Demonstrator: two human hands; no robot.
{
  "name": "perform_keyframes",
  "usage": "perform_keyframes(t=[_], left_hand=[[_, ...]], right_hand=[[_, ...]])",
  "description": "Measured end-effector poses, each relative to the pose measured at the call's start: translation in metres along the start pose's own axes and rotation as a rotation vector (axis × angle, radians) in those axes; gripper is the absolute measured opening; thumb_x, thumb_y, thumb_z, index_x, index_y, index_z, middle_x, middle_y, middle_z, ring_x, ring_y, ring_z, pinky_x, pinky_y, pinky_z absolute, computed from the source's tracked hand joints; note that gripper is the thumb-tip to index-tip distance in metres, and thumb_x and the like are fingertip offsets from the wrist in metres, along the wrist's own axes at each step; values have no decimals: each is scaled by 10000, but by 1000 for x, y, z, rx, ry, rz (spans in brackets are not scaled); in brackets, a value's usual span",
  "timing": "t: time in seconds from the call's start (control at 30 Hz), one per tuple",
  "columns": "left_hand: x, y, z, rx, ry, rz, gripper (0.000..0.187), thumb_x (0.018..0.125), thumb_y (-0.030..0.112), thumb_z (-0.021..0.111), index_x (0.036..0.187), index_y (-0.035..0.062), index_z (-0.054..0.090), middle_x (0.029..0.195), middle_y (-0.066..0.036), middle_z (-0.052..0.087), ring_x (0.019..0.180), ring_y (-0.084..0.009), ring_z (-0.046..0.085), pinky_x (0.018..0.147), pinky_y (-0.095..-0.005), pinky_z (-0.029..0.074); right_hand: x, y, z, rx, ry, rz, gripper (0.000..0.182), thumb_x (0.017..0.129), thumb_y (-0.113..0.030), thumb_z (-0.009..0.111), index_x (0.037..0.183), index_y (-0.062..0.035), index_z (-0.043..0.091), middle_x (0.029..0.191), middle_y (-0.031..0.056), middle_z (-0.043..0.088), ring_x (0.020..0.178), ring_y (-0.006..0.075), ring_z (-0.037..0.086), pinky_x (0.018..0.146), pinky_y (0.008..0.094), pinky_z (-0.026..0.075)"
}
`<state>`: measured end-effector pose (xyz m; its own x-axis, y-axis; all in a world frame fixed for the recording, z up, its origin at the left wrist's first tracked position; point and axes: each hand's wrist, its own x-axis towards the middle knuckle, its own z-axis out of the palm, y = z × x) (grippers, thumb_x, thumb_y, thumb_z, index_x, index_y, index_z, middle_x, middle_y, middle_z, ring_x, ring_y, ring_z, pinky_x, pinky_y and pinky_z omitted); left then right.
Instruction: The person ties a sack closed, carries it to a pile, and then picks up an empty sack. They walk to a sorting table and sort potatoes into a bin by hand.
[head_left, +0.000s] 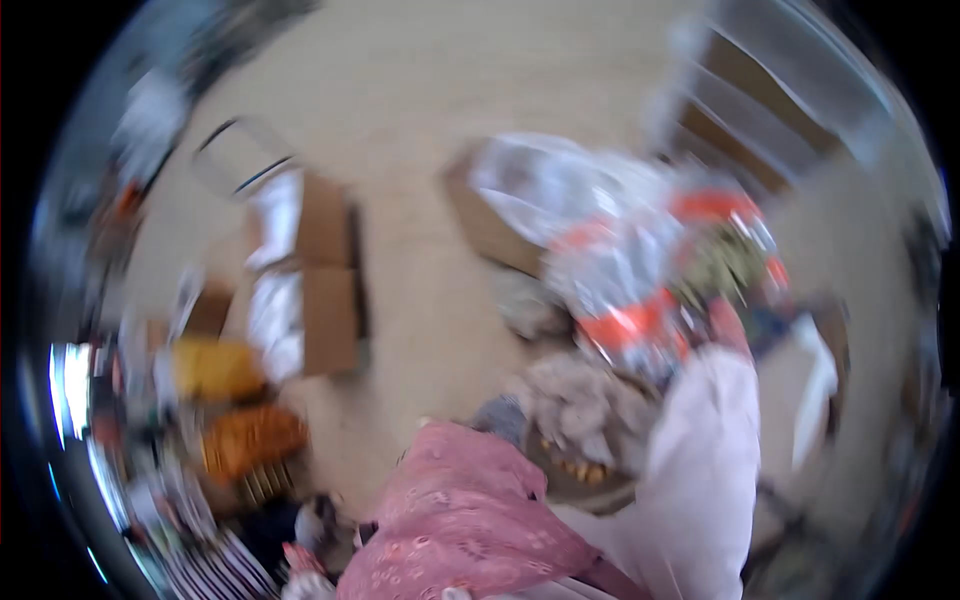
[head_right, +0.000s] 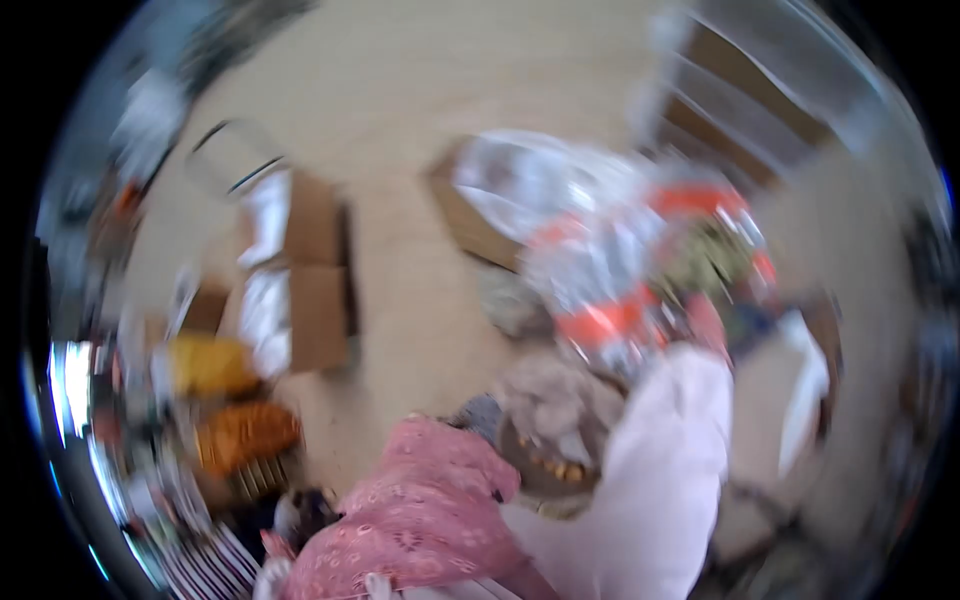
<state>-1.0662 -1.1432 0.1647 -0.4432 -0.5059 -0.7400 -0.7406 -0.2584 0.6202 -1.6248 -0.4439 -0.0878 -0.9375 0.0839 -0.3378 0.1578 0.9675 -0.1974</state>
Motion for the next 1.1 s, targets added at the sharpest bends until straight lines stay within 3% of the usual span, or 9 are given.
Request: perform_keyframes(t=[0.07,0.47,0.63,0.73,0.77,0.83,0.9,0.97,1.1], left_hand=[[-2,2,-18,1236,214,148,255,885,282,569,932,42,645,869,-207,661,803,-395,638,690,-465,511],[-17,-23,3,909,448,130,289,892,309,558,1042,88,667,1019,-174,683,944,-381,642,802,-455,512],[27,-54,8,83,271,407,508,915,447,596,1268,87,535,1125,-101,633,1060,-253,619,828,-408,505],[-31,15,19,-746,17,245,721,942,476,599,1515,201,257,1384,-46,506,1300,-227,483,1045,-433,435],[-29,-6,11,-943,-106,413,754,921,492,620,1517,199,262,1367,-65,520,1299,-230,486,1066,-455,418],[-20,-43,-6,-1158,-387,952,760,871,439,709,1481,158,354,1322,-97,552,1262,-260,515,1066,-461,420],[-7,-97,-38,-936,-5,958,659,918,486,611,1421,106,422,1327,-103,533,1243,-246,508,1059,-425,410],[-28,-152,-83,45,792,1143,480,1014,397,472,1301,17,537,1342,-99,514,1195,-214,507,1044,-339,393],[-138,-228,-115,-578,890,579,404,950,119,445,1336,29,524,1284,-128,573,1226,-257,530,1059,-344,399]], right_hand=[[13,26,-1,6,53,-39,640,845,-273,658,1420,-81,451,1355,227,530,1169,347,558,936,409,496],[1,-122,-66,817,484,-254,527,928,-196,558,1405,-7,441,1327,179,554,1009,266,622,843,362,533],[-200,-403,-70,1316,-766,-356,365,984,-237,531,1297,-50,551,1048,24,632,685,136,560,660,298,472],[-332,-512,-21,922,-1166,-1457,665,1038,-499,337,1405,49,424,1007,138,653,858,175,629,818,306,472],[-358,-542,15,797,-1465,-1494,704,984,-513,428,1425,35,401,1427,240,427,915,248,637,847,369,506],[-440,-583,58,596,-1907,-1585,597,1011,-409,427,1429,17,398,1454,231,408,1025,284,621,933,400,472],[-536,-623,47,70,-1589,-2195,600,1032,-414,422,1426,38,388,1370,170,507,1121,263,586,1013,401,419],[-605,-633,83,6,-1874,-1870,583,1038,-396,418,1428,37,388,1338,162,530,1133,250,580,1019,397,421],[-694,-640,171,-6,-2387,-1079,559,1038,-404,431,1407,16,442,1304,116,573,1120,245,600,1011,384,450]])
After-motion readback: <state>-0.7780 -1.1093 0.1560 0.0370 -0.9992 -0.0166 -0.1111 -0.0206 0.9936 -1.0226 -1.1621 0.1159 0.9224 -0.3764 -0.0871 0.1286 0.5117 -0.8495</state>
